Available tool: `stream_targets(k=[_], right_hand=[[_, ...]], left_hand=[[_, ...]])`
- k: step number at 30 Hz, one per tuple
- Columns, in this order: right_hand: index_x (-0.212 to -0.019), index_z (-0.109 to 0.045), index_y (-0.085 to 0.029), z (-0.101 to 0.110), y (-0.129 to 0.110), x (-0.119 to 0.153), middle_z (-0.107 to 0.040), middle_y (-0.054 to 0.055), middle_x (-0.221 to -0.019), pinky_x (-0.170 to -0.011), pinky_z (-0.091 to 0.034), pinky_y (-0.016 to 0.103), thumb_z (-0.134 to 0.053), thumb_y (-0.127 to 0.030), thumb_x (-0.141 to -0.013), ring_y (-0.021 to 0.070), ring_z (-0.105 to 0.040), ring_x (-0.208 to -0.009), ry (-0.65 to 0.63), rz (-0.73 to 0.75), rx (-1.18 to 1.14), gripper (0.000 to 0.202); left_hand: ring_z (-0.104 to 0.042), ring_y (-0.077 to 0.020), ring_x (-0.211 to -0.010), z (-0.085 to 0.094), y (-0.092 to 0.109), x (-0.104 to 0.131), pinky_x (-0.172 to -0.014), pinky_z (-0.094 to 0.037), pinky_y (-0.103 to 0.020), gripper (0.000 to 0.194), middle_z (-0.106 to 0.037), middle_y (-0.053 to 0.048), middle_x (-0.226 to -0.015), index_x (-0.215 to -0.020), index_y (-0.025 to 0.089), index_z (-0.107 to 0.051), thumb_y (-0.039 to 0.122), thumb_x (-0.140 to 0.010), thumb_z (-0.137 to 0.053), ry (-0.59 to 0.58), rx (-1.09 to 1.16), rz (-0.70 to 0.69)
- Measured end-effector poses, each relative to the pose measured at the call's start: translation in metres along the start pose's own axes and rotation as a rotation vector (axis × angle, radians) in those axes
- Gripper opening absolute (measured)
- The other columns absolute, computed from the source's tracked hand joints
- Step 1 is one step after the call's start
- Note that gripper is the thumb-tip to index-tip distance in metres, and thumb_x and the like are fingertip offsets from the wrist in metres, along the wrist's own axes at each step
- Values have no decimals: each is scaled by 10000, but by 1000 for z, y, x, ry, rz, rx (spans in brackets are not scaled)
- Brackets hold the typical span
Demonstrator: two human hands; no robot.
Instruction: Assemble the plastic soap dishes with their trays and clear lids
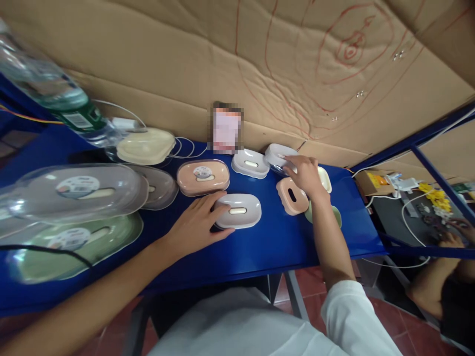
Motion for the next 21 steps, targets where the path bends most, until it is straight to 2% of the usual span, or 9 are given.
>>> stream_targets(k=[2, 4, 7, 11, 13, 16, 19, 21], right_hand=[[-1264, -760, -198, -3, 10, 1, -799, 152, -1266, -1088, -450, 548, -576, -307, -1060, 359, -711, -1213, -6, -24, -11, 296], [-1252, -761, -176, 1, 21, 8, -801, 164, -1245, -1059, -474, 503, -572, -336, -1066, 343, -722, -1190, 54, -59, -11, 309], [-1258, -760, -168, 8, 43, 22, -796, 177, -1239, -1047, -477, 495, -565, -346, -1063, 349, -724, -1176, 130, -153, 68, 328], [-1293, -741, -172, 4, 63, 29, -791, 177, -1256, -1027, -477, 498, -547, -322, -1046, 365, -713, -1185, 94, -242, 165, 348], [-1390, -686, -174, 3, 58, 27, -753, 179, -1361, -1054, -469, 506, -528, -339, -1055, 367, -681, -1257, 106, -198, 155, 406], [-1476, -628, -196, -1, 33, 20, -674, 167, -1505, -1142, -424, 528, -522, -397, -1078, 356, -606, -1392, 110, -44, 98, 458], [-1513, -607, -227, -17, 5, 9, -629, 148, -1570, -1232, -334, 598, -574, -408, -1070, 360, -515, -1509, -23, 96, 61, 479], [-1556, -569, -230, -28, -5, 0, -569, 154, -1632, -1269, -246, 681, -636, -390, -1038, 388, -428, -1580, -126, 124, 78, 547]], left_hand=[[-639, -371, -1351, 0, 0, 0, -1133, -557, -538, 408, -602, -191, -1501, -1248, 199, -699, 464, -944, -763, -5, -4, -5], [-635, -371, -1357, 0, 0, 0, -1135, -555, -540, 410, -598, -190, -1510, -1251, 200, -701, 463, -944, -765, -12, -1, -3], [-627, -376, -1366, -1, -1, 1, -1144, -546, -546, 414, -596, -187, -1518, -1257, 203, -703, 460, -939, -766, -13, 9, 5], [-610, -389, -1387, -3, -1, 1, -1149, -536, -557, 423, -586, -191, -1524, -1267, 201, -696, 482, -954, -744, -27, 18, 0], [-608, -394, -1389, -4, -1, 0, -1149, -533, -563, 431, -581, -194, -1529, -1271, 199, -693, 488, -955, -743, -39, 25, 1], [-606, -391, -1392, -5, -2, 0, -1159, -526, -565, 429, -583, -192, -1522, -1269, 200, -692, 486, -953, -748, -52, 34, 8], [-608, -386, -1392, -6, -4, -1, -1172, -519, -565, 427, -588, -181, -1520, -1262, 211, -698, 488, -944, -760, -62, 46, 23], [-608, -387, -1392, -7, -5, -1, -1173, -519, -565, 438, -587, -178, -1526, -1266, 214, -701, 494, -936, -770, -68, 50, 28]])
Point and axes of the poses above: each hand's wrist, its own x-axis away from the middle knuckle, its own z-axis out of the back of the hand, y = z × x, the point moved 9 cm from there along -x, towards the middle knuckle
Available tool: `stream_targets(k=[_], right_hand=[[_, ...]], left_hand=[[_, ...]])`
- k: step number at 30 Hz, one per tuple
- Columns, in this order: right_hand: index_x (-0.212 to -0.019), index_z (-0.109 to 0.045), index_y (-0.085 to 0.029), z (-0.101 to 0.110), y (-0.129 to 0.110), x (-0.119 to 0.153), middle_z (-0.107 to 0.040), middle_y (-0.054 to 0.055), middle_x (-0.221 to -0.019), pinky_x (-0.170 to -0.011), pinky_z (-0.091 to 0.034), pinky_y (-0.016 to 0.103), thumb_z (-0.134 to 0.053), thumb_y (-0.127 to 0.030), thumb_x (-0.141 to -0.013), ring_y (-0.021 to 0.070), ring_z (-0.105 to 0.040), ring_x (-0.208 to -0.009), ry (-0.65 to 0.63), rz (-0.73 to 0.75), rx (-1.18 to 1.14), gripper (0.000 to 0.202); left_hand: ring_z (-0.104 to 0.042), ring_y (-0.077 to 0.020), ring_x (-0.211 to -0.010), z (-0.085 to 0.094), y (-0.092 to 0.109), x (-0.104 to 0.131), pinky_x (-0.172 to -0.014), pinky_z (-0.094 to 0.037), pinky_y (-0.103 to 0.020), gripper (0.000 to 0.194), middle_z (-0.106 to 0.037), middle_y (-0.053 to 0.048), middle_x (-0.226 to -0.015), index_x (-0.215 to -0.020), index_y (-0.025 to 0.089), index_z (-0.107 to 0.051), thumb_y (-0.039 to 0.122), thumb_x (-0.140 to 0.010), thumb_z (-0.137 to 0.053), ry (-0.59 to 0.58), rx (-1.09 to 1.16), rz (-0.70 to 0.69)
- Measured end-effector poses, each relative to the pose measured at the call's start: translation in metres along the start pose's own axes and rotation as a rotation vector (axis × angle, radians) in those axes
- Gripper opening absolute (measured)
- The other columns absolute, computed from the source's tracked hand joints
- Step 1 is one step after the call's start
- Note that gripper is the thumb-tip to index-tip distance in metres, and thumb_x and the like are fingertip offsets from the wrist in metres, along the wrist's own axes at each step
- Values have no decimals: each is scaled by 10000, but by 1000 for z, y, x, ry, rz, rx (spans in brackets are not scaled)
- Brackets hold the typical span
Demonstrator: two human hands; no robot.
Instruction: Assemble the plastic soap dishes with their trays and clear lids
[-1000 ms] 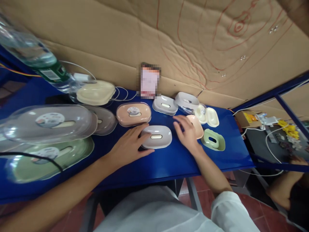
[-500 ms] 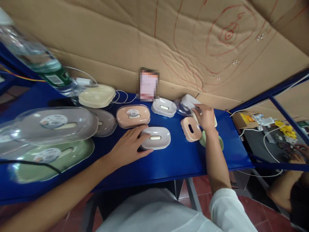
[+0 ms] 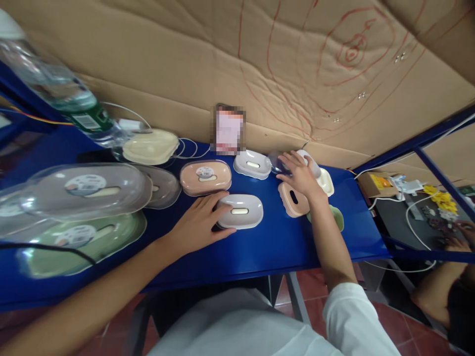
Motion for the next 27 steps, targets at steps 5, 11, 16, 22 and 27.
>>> stream_targets(k=[5, 11, 16, 22, 27], right_hand=[[-1598, -519, -249, -8, 7, -19, -580, 165, -1616, -1273, -140, 783, -700, -308, -985, 400, -491, -1534, -133, -83, -59, 642], [-1458, -660, -286, 2, 2, -26, -736, 108, -1432, -1284, -156, 749, -691, -435, -1013, 387, -652, -1360, -112, -45, -216, 470], [-1580, -546, -297, -3, -4, -27, -582, 113, -1627, -1297, -157, 751, -687, -526, -1000, 397, -516, -1523, -132, -14, -300, 640], [-1652, -456, -323, -26, 10, -27, -552, 86, -1658, -1308, -287, 677, -694, -679, -949, 394, -484, -1558, -264, -99, -416, 823], [-1588, -531, -310, -28, 13, -27, -575, 87, -1626, -1291, -396, 563, -630, -780, -943, 340, -539, -1512, -203, -90, -617, 804]], left_hand=[[-612, -396, -1383, 0, 0, 0, -1162, -526, -573, 464, -583, -188, -1533, -1286, 202, -704, 482, -926, -785, -6, 9, -8], [-599, -391, -1402, -1, -1, 1, -1170, -519, -574, 491, -576, -188, -1545, -1325, 212, -688, 508, -940, -768, -20, -5, -12], [-590, -390, -1412, -2, -1, 1, -1177, -512, -583, 497, -566, -189, -1557, -1331, 211, -681, 510, -943, -764, -36, -2, -10], [-594, -394, -1403, -1, -1, 1, -1165, -520, -579, 487, -567, -194, -1549, -1323, 205, -685, 504, -946, -758, -25, 8, -19], [-563, -400, -1441, -1, -1, 0, -1192, -495, -593, 465, -552, -186, -1573, -1304, 213, -691, 510, -951, -746, -27, 30, -23]])
Point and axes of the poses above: each hand's wrist, its own x-axis away from the middle knuckle, its own z-axis out of the back of the hand, y = z × x, the point moved 9 cm from there along -x, towards the middle knuckle
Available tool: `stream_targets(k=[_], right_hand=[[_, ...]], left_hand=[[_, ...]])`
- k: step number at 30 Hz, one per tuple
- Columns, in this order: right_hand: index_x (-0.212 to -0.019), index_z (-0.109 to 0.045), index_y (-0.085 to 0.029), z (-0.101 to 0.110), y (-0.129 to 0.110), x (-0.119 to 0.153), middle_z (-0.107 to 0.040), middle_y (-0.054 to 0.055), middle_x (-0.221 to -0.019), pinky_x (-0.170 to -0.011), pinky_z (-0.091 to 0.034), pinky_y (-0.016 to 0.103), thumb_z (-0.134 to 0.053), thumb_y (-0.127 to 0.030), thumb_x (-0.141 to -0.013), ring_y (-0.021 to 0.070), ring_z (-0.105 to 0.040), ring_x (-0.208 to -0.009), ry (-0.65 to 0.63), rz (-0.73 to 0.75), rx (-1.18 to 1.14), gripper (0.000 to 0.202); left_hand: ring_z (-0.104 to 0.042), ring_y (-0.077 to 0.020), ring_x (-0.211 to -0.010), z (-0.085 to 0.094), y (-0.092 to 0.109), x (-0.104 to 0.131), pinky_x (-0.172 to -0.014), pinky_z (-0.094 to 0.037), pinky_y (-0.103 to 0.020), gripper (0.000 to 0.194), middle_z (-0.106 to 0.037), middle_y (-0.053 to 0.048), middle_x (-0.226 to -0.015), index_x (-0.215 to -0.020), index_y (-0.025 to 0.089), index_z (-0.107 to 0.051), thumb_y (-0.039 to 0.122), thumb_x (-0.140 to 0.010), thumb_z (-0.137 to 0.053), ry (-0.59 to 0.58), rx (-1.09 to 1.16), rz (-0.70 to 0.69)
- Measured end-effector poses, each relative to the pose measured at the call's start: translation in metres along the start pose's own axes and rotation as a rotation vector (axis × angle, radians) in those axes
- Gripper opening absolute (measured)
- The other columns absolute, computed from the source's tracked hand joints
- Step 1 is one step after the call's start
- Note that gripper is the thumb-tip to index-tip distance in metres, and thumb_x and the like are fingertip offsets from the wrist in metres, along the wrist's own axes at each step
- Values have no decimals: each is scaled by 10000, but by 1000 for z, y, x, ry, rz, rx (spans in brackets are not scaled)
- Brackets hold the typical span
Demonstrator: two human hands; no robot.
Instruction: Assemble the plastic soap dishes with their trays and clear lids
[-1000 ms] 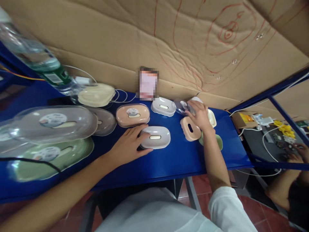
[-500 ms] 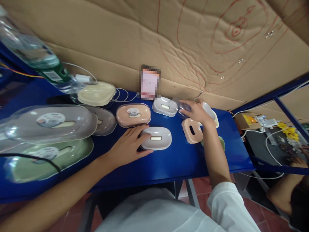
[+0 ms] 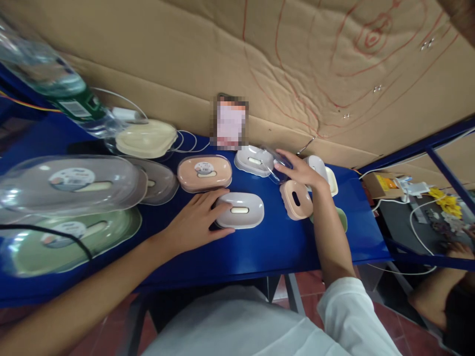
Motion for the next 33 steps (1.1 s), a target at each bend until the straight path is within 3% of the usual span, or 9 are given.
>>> stream_targets(k=[6, 12, 14, 17, 20, 24, 28, 33], right_hand=[[-1573, -522, -228, 5, 0, -5, -571, 178, -1533, -1205, -491, 554, -669, -824, -886, 366, -598, -1409, 107, -11, -7, 921], [-1608, -509, -286, 27, -86, 34, -488, 143, -1601, -1258, -440, 577, -612, -675, -1016, 395, -495, -1509, 248, 175, 294, 716], [-1628, -486, -348, 18, -110, 57, -465, 104, -1636, -1270, -436, 580, -606, -635, -1035, 391, -481, -1525, 209, 229, 291, 670], [-1637, -480, -388, -15, -129, 89, -480, 94, -1629, -1267, -458, 581, -638, -597, -1033, 379, -497, -1517, 115, 343, 254, 658], [-1648, -471, -387, -49, -127, 110, -525, 111, -1579, -1261, -478, 582, -657, -536, -1042, 364, -515, -1510, 91, 414, 207, 651], [-1647, -471, -373, -85, -127, 118, -527, 120, -1581, -1262, -474, 614, -668, -479, -1052, 372, -426, -1590, 38, 495, 160, 635], [-1644, -472, -332, -96, -134, 118, -524, 148, -1578, -1264, -466, 627, -671, -439, -1058, 374, -381, -1619, 27, 579, 132, 628], [-1632, -490, -368, -100, -129, 117, -547, 129, -1565, -1269, -457, 651, -671, -472, -1052, 375, -394, -1613, 11, 536, 148, 616]], left_hand=[[-562, -392, -1450, -1, -3, -1, -1215, -483, -583, 489, -562, -178, -1566, -1308, 214, -682, 521, -935, -762, -9, 28, 27], [-568, -361, -1467, -2, -15, 2, -1251, -470, -557, 907, -559, -162, -1583, -1569, 242, -420, 482, -828, -885, 14, 298, 170], [-552, -368, -1487, -2, -18, 3, -1264, -451, -577, 1019, -535, -174, -1603, -1611, 255, -337, 464, -798, -916, 35, 372, 214], [-538, -373, -1501, -6, -22, 4, -1261, -444, -595, 1169, -520, -176, -1611, -1670, 284, -220, 428, -766, -946, 41, 457, 274], [-543, -365, -1492, -12, -23, 5, -1251, -445, -599, 1285, -541, -165, -1587, -1711, 311, -108, 413, -754, -960, 38, 511, 281], [-526, -359, -1508, -15, -23, 5, -1264, -422, -601, 1305, -495, -176, -1637, -1725, 332, -54, 420, -779, -949, 39, 526, 247], [-474, -377, -1554, -14, -23, 5, -1276, -410, -604, 1264, -449, -176, -1686, -1731, 332, -87, 450, -801, -935, 23, 489, 233], [-428, -390, -1588, -12, -20, 3, -1295, -399, -586, 1211, -415, -158, -1722, -1734, 340, -154, 477, -812, -926, -10, 446, 209]])
Point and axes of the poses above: each hand's wrist, its own x-axis away from the middle knuckle, its own z-axis out of the back of the hand, y = z × x, the point moved 9 cm from there along -x, towards the middle knuckle
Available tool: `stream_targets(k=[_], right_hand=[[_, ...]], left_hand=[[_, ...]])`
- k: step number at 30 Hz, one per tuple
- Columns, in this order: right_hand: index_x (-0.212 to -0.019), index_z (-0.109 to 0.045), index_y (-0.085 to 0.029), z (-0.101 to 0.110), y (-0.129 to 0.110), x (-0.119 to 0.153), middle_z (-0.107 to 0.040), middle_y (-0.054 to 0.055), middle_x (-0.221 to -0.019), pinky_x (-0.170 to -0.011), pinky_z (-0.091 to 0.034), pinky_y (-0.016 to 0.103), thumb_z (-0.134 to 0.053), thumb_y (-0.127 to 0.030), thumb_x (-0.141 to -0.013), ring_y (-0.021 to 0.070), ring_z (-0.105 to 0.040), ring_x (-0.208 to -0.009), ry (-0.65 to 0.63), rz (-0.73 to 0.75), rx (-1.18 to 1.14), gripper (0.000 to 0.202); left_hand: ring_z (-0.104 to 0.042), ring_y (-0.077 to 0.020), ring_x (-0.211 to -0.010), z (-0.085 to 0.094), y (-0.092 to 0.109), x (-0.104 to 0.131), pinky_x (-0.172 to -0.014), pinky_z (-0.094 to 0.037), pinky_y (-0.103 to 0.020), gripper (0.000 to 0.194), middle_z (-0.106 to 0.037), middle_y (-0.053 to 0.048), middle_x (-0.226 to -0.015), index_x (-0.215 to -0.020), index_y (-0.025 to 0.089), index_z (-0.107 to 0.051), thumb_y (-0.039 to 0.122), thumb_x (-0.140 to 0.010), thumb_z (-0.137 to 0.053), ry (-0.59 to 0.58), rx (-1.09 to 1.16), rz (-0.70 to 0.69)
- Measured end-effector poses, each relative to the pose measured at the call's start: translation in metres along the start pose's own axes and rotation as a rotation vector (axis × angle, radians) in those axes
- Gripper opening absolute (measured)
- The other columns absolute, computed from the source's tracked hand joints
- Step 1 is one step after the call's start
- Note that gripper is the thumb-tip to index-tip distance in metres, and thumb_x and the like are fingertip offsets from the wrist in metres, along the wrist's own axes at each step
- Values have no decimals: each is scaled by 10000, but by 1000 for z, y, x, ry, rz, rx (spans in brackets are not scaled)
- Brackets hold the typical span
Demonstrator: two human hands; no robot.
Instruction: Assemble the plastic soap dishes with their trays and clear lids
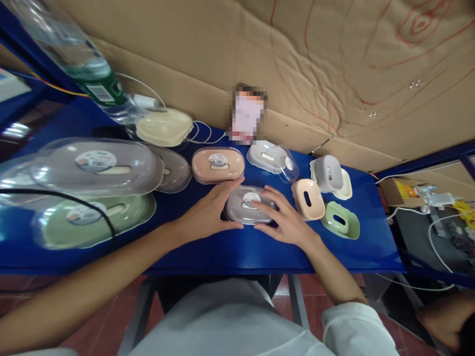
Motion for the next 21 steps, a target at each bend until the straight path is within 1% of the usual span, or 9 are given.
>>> stream_targets(k=[5, 8, 10, 13, 15, 16, 18, 19, 21], right_hand=[[-1616, -522, -348, -2, -4, 2, -557, 138, -1573, -1269, -468, 629, -665, -475, -1055, 369, -396, -1616, -11, 31, 81, 592], [-1630, -498, -370, -4, -2, 2, -550, 123, -1596, -1273, -460, 639, -676, -466, -1049, 369, -402, -1613, -31, 11, 71, 615], [-1636, -487, -371, -6, 1, 2, -546, 123, -1603, -1275, -450, 644, -679, -469, -1047, 371, -397, -1616, -36, -3, 53, 627], [-1631, -492, -324, -12, 2, 1, -538, 145, -1610, -1293, -412, 642, -644, -486, -1064, 365, -352, -1640, -41, -7, 57, 610], [-1639, -473, -284, -17, 1, 0, -508, 165, -1644, -1319, -344, 662, -624, -524, -1067, 368, -304, -1661, -51, -13, 84, 639], [-1650, -453, -272, -21, 0, 0, -477, 173, -1674, -1330, -299, 678, -626, -557, -1058, 374, -280, -1669, -60, -22, 102, 679], [-1672, -409, -272, -26, -3, 0, -405, 179, -1732, -1341, -223, 700, -646, -645, -1017, 386, -259, -1675, -81, -34, 128, 790], [-1681, -392, -278, -29, -5, 1, -378, 179, -1749, -1343, -207, 697, -652, -684, -997, 386, -267, -1672, -92, -34, 131, 837], [-1689, -373, -279, -30, -7, 0, -366, 180, -1758, -1342, -227, 670, -639, -711, -992, 372, -309, -1656, -102, -23, 119, 863]], left_hand=[[-396, -386, -1603, -1, 4, 1, -1298, -392, -588, 1128, -402, -146, -1726, -1731, 349, -189, 512, -856, -882, -23, -33, -31], [-403, -385, -1592, -2, 4, 0, -1292, -391, -603, 1104, -423, -144, -1700, -1727, 357, -203, 514, -864, -873, -40, -41, -26], [-415, -374, -1580, -1, 4, -2, -1291, -396, -595, 1059, -442, -142, -1677, -1713, 353, -247, 524, -870, -865, -48, -48, -26], [-438, -355, -1560, 2, 5, -4, -1288, -413, -559, 947, -466, -138, -1644, -1670, 326, -348, 539, -889, -838, -54, -77, -34], [-464, -351, -1539, 5, 7, 0, -1275, -434, -542, 890, -479, -138, -1626, -1643, 301, -386, 534, -901, -819, -50, -115, -39], [-484, -352, -1523, 6, 8, 5, -1266, -446, -539, 872, -484, -141, -1619, -1634, 288, -391, 524, -906, -810, -44, -144, -40], [-531, -360, -1480, 8, 13, 22, -1239, -476, -543, 848, -502, -154, -1595, -1621, 265, -392, 501, -914, -795, -3, -216, -34], [-555, -367, -1454, 10, 16, 33, -1224, -491, -550, 842, -514, -163, -1578, -1618, 256, -388, 493, -917, -788, 40, -258, -19], [-572, -395, -1436, 15, 23, 61, -1188, -523, -574, 819, -547, -177, -1531, -1616, 248, -387, 495, -934, -767, 175, -326, 27]])
Point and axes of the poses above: each hand's wrist, its own x-axis away from the middle knuckle, its own z-axis out of the back of the hand, y = z × x, the point moved 9 cm from there along -x, towards the middle knuckle
